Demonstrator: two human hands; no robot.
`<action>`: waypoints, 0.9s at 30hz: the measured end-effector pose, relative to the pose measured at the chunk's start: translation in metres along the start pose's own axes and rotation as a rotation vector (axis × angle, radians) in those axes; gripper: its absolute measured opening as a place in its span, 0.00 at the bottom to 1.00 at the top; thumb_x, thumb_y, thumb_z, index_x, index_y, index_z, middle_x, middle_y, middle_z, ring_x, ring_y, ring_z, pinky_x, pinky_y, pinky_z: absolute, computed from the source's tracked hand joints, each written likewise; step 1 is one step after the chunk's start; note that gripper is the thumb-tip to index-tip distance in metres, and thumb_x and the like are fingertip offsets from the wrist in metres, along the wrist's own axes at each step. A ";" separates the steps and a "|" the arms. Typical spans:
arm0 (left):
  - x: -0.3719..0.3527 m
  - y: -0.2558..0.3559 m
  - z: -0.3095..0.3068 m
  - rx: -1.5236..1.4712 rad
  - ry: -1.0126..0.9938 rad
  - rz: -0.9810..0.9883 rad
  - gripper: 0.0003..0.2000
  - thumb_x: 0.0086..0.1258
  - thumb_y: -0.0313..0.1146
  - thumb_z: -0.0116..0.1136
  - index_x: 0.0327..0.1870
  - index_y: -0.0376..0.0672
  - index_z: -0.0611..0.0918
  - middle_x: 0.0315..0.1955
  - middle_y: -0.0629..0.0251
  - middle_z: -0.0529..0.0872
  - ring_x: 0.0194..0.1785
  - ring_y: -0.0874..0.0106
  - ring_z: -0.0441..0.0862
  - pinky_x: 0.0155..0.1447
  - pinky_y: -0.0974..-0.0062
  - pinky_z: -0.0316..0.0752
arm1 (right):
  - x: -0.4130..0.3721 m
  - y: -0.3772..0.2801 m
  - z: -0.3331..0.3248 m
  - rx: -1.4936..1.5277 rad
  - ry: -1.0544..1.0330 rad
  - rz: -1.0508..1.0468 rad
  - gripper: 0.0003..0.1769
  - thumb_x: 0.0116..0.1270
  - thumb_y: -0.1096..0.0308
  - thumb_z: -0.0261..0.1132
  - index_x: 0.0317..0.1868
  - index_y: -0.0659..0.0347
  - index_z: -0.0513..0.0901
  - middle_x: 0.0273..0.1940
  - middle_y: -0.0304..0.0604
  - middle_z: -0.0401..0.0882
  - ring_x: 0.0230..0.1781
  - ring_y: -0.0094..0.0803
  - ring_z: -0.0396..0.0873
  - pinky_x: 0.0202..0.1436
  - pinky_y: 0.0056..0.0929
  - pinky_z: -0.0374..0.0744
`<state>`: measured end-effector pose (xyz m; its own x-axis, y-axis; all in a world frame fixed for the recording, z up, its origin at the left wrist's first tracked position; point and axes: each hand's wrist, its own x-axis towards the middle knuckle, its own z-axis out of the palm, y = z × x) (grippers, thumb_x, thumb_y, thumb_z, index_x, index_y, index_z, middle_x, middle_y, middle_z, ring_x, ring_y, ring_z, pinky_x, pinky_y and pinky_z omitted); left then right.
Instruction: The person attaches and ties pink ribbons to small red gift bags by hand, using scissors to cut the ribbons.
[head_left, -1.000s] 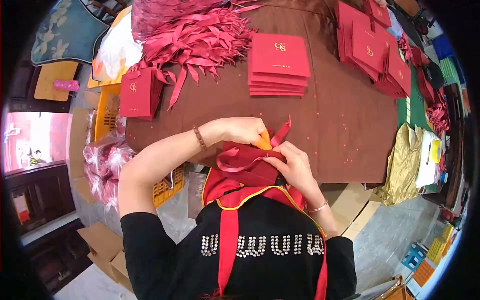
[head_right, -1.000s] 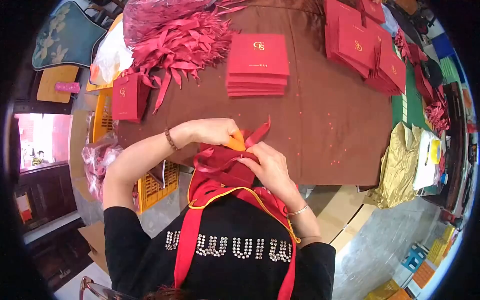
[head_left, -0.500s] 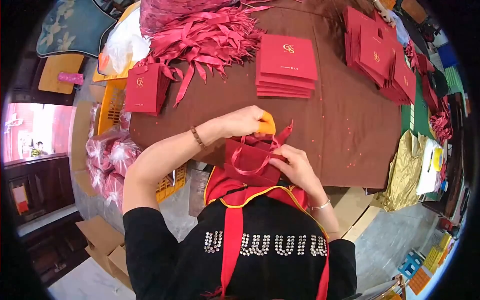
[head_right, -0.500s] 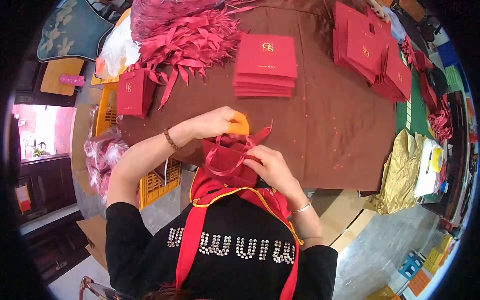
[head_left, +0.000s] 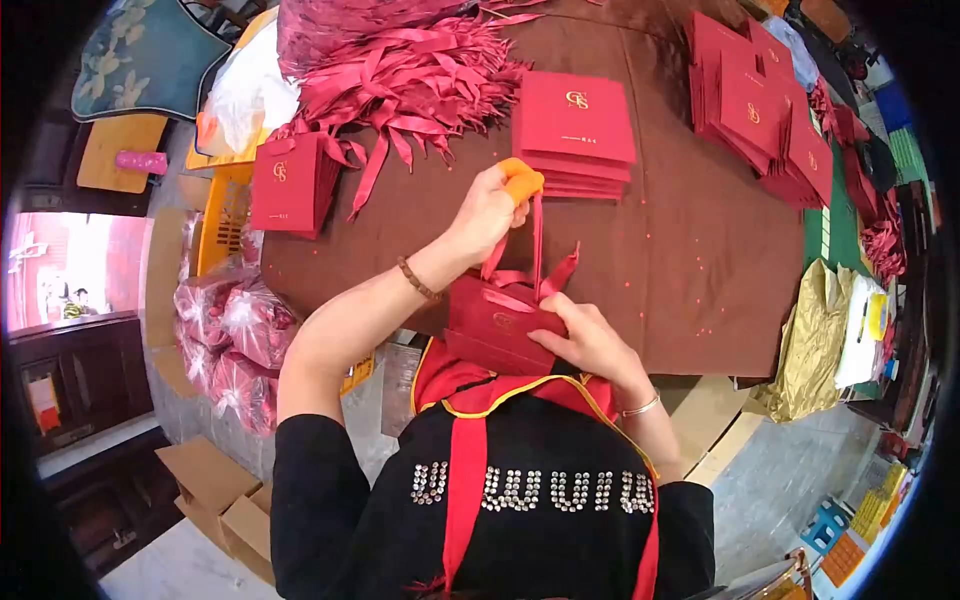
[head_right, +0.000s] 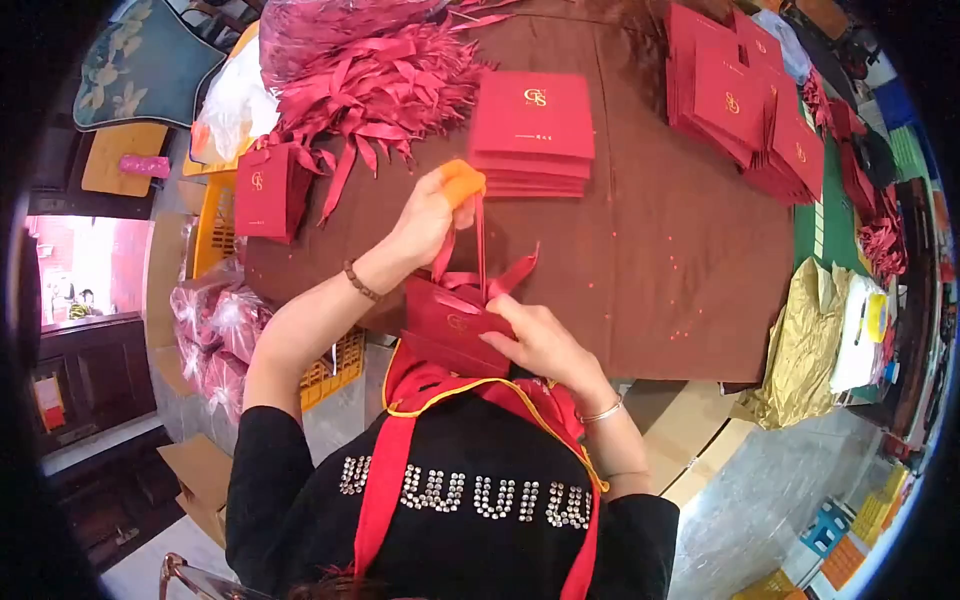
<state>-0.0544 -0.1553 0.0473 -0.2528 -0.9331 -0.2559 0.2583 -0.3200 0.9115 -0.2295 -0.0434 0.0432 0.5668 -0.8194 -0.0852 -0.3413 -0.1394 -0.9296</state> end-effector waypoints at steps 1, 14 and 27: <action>-0.002 0.000 0.002 0.001 0.001 0.003 0.06 0.69 0.33 0.54 0.31 0.43 0.76 0.18 0.75 0.69 0.19 0.83 0.62 0.23 0.83 0.55 | 0.001 0.000 0.000 -0.001 0.000 -0.003 0.17 0.60 0.70 0.66 0.47 0.64 0.71 0.34 0.57 0.78 0.35 0.54 0.79 0.36 0.39 0.76; -0.013 0.038 -0.056 0.393 0.059 0.162 0.18 0.72 0.35 0.49 0.62 0.45 0.72 0.53 0.72 0.77 0.54 0.82 0.73 0.52 0.81 0.70 | -0.012 0.048 -0.003 0.475 0.226 0.024 0.17 0.56 0.81 0.69 0.41 0.56 0.71 0.39 0.34 0.75 0.41 0.22 0.75 0.47 0.25 0.76; -0.115 -0.042 -0.047 -0.752 -0.209 -0.439 0.18 0.73 0.41 0.47 0.56 0.38 0.74 0.43 0.53 0.84 0.39 0.61 0.84 0.41 0.65 0.83 | 0.038 0.031 0.018 0.850 0.416 -0.119 0.29 0.56 0.84 0.66 0.56 0.57 0.67 0.57 0.45 0.71 0.57 0.34 0.71 0.60 0.37 0.72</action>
<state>0.0075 -0.0422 0.0230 -0.6184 -0.6760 -0.4007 0.6229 -0.7326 0.2745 -0.2048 -0.0690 0.0050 0.1946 -0.9809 0.0085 0.4537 0.0823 -0.8873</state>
